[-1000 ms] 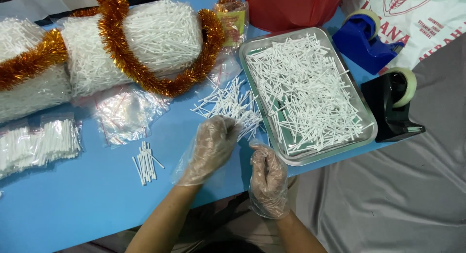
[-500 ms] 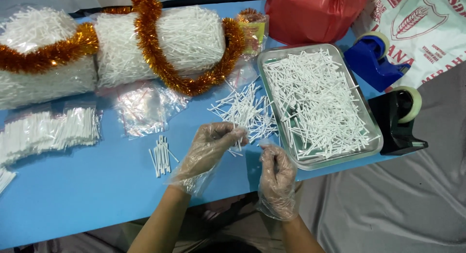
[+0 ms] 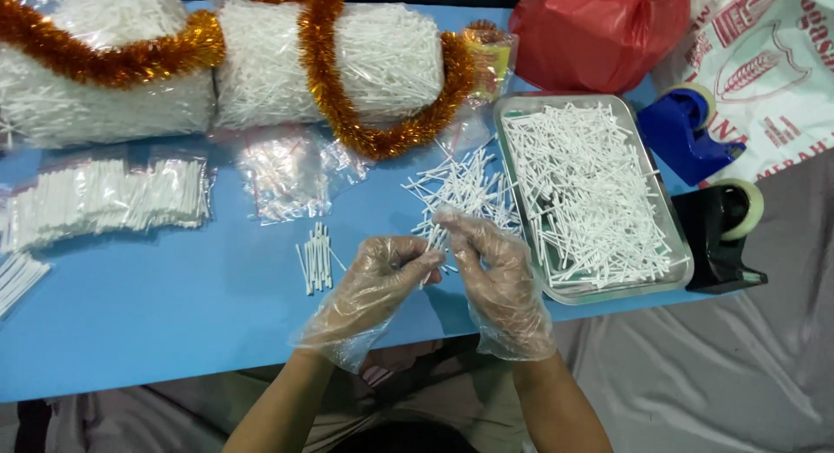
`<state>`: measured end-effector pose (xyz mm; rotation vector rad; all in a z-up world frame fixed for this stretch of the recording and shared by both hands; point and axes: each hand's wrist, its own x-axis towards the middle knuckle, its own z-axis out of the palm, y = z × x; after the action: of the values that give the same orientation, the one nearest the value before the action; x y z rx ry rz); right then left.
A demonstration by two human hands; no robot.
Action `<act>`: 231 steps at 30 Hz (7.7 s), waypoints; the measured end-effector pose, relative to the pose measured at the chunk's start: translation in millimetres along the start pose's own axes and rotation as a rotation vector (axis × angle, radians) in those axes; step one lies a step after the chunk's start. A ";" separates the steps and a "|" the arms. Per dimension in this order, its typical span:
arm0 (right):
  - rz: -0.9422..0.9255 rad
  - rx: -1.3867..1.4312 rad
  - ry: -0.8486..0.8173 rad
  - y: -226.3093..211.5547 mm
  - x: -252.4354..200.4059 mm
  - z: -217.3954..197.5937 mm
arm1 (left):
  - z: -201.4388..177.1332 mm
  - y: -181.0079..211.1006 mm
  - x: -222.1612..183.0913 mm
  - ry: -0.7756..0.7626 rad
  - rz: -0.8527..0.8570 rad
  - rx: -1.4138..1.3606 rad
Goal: The person counts and gathers cotton swabs into small bundles by hand and then places them into small plastic bags.
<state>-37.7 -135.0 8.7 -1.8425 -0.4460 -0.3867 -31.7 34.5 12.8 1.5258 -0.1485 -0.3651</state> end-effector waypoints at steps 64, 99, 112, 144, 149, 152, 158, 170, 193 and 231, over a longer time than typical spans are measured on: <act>0.412 -0.125 -0.017 -14.2 7.6 54.8 | -14.9 -17.0 -12.9 0.239 -0.013 -0.035; 0.534 0.345 0.064 -7.5 2.3 73.3 | -27.2 -13.9 -28.9 0.303 -0.007 -0.152; 0.541 0.304 -0.078 -2.4 12.1 82.0 | -34.5 13.3 -40.1 0.321 0.018 -0.017; 0.396 -0.258 -0.211 -2.6 2.4 106.7 | -90.5 -101.6 -54.0 0.673 0.301 1.092; 0.229 -0.502 -0.045 -0.4 -15.0 52.2 | -71.6 -97.0 -45.1 0.743 0.483 1.037; 0.178 -0.690 -0.037 10.4 -22.0 20.2 | -36.8 -83.8 -27.9 0.590 0.480 1.027; 0.109 -0.697 0.025 50.8 -45.7 17.9 | -6.7 -86.7 10.2 0.375 0.371 1.111; -0.017 -0.943 -0.027 51.2 -28.2 10.4 | -9.9 -76.8 35.8 0.322 0.408 1.070; 0.056 -0.535 -0.025 26.0 -15.2 -5.5 | -4.6 -36.6 36.3 0.133 0.338 0.704; -0.276 -1.037 -0.299 68.6 -5.3 -17.8 | -17.2 -60.3 1.0 0.458 0.562 0.476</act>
<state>-9.9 -172.1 -45.3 -2.8779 -0.8038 -0.5988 -33.8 50.2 -47.8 1.9095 -0.3064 0.5008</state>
